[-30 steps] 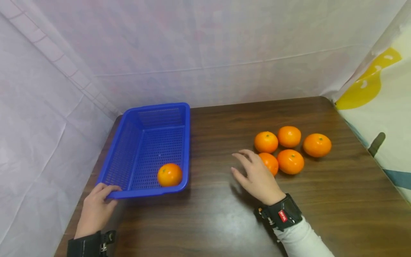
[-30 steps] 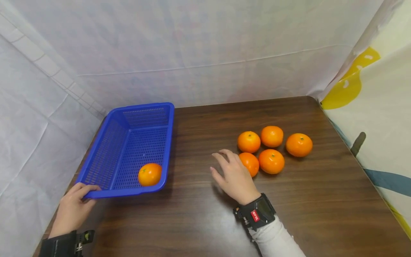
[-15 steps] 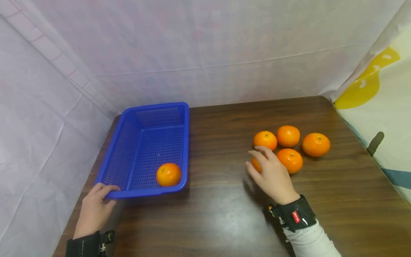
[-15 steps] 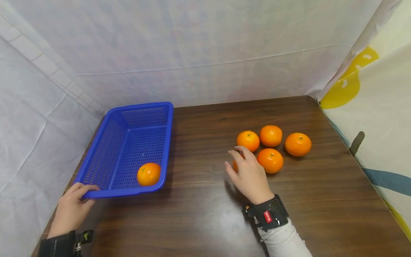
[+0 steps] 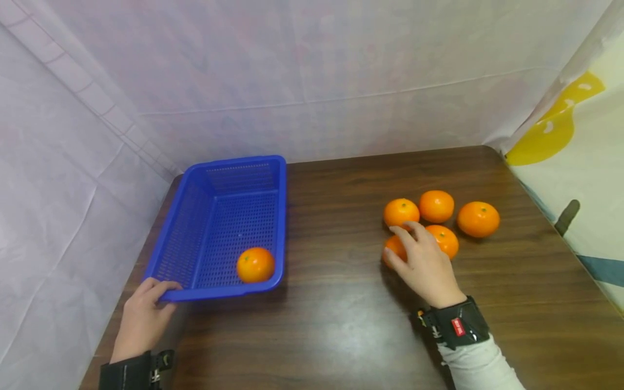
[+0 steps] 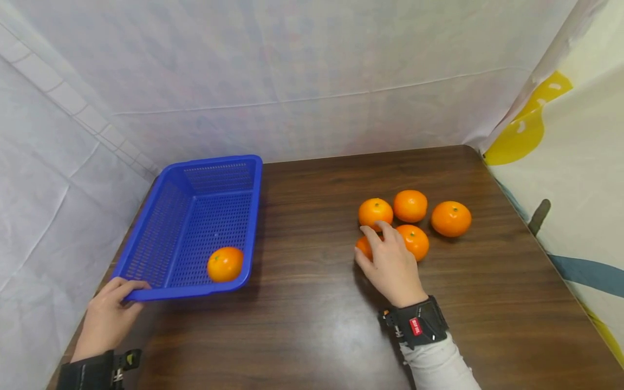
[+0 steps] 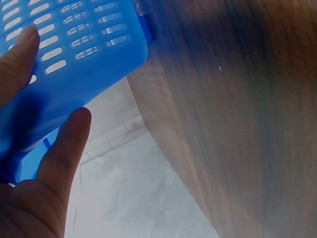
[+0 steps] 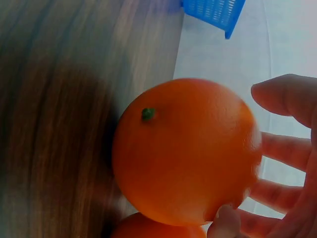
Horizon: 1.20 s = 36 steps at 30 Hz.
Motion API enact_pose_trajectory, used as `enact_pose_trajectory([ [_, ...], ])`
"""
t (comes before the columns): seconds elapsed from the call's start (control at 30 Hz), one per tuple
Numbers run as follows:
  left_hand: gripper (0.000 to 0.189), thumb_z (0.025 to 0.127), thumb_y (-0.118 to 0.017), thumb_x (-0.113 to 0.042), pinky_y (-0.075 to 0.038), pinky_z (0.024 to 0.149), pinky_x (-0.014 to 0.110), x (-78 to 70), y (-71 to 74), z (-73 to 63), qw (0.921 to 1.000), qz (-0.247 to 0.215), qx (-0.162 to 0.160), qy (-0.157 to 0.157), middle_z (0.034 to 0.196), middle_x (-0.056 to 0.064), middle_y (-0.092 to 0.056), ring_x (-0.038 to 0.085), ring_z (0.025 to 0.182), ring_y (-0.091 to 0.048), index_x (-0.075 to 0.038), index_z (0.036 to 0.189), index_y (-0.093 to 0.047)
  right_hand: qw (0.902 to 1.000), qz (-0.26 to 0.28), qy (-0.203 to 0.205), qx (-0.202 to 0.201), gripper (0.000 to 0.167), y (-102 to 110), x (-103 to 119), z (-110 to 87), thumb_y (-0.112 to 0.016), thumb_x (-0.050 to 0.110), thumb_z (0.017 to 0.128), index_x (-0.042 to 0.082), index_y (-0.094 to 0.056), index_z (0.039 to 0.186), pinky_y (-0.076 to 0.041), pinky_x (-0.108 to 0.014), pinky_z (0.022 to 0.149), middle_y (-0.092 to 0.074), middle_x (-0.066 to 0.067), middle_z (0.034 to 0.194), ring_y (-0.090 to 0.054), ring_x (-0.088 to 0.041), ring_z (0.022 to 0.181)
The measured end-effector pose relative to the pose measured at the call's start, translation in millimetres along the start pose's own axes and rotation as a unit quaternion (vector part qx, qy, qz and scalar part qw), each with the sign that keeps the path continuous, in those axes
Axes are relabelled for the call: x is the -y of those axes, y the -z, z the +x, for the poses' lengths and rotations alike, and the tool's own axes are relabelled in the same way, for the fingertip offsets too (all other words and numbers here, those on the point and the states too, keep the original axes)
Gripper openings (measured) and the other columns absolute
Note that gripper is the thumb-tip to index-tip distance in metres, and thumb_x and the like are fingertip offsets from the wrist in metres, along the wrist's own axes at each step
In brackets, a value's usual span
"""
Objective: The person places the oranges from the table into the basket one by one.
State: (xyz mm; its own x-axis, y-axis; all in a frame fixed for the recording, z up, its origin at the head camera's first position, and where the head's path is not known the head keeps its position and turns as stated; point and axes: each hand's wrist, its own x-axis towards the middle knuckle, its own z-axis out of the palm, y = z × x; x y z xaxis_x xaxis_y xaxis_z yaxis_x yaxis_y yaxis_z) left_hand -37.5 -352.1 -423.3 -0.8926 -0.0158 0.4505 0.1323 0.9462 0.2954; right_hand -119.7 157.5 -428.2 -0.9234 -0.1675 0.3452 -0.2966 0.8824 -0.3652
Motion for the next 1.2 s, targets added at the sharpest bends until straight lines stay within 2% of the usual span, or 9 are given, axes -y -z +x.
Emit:
enact_pose_trajectory([
  [0.17, 0.033, 0.062, -0.079, 0.013, -0.036, 0.063, 0.015, 0.4, -0.9, -0.3, 1.0000, -0.004, -0.001, 0.000, 0.080, 0.001, -0.058, 0.008, 0.069, -0.048, -0.008, 0.087, -0.074, 0.9997, -0.005, -0.008, 0.022, 0.048, -1.8, -1.4, -0.7, -0.068, 0.034, 0.091, 0.011, -0.061, 0.133, -0.053, -0.066, 0.074, -0.055, -0.021, 0.135, -0.059, -0.046, 0.112],
  [0.5, 0.031, 0.064, -0.078, 0.011, -0.037, 0.064, 0.014, -0.5, -1.0, -0.3, 0.9999, 0.005, 0.010, 0.013, 0.080, 0.001, -0.057, 0.011, 0.070, -0.050, -0.008, 0.087, -0.074, 0.9991, -0.009, -0.015, 0.039, 0.046, -11.8, -4.4, -1.5, -0.062, 0.040, 0.095, 0.014, -0.061, 0.133, -0.053, -0.062, 0.073, -0.056, -0.018, 0.132, -0.061, -0.045, 0.107],
  [0.8, 0.030, 0.064, -0.078, 0.012, -0.038, 0.064, 0.016, -1.3, -0.2, 0.4, 0.9998, 0.008, 0.010, 0.013, 0.080, 0.001, -0.057, 0.013, 0.071, -0.051, -0.008, 0.087, -0.074, 0.9974, -0.004, -0.027, 0.067, 0.046, -16.7, -5.1, -0.5, -0.055, 0.042, 0.099, 0.015, -0.058, 0.137, -0.052, -0.063, 0.075, -0.055, -0.016, 0.136, -0.060, -0.044, 0.110],
  [0.93, 0.030, 0.064, -0.077, 0.012, -0.036, 0.065, 0.013, -0.9, 0.0, 0.3, 0.9999, 0.006, 0.009, 0.014, 0.081, 0.002, -0.057, 0.013, 0.072, -0.051, -0.008, 0.087, -0.074, 0.9971, 0.001, -0.027, 0.071, 0.046, -18.9, -4.8, -0.7, -0.053, 0.042, 0.101, 0.014, -0.056, 0.138, -0.052, -0.063, 0.076, -0.053, -0.016, 0.136, -0.059, -0.043, 0.111],
  [1.13, 0.030, 0.065, -0.078, 0.011, -0.042, 0.062, 0.021, -0.5, -0.6, 0.1, 0.9996, 0.010, 0.014, 0.020, 0.081, 0.002, -0.057, 0.013, 0.071, -0.051, -0.008, 0.088, -0.074, 0.9966, -0.001, -0.023, 0.080, 0.055, -21.1, -4.6, -1.4, -0.063, 0.047, 0.095, 0.014, -0.053, 0.138, -0.053, -0.063, 0.074, -0.050, -0.019, 0.137, -0.058, -0.043, 0.108],
  [1.2, 0.030, 0.065, -0.079, 0.011, -0.042, 0.062, 0.020, 0.1, -1.1, -0.3, 0.9997, 0.009, 0.015, 0.020, 0.081, 0.002, -0.057, 0.013, 0.071, -0.051, -0.008, 0.088, -0.074, 0.9963, 0.000, -0.025, 0.083, 0.059, -21.5, -4.8, -1.3, -0.067, 0.048, 0.091, 0.014, -0.052, 0.138, -0.053, -0.062, 0.073, -0.049, -0.019, 0.137, -0.058, -0.043, 0.108],
])
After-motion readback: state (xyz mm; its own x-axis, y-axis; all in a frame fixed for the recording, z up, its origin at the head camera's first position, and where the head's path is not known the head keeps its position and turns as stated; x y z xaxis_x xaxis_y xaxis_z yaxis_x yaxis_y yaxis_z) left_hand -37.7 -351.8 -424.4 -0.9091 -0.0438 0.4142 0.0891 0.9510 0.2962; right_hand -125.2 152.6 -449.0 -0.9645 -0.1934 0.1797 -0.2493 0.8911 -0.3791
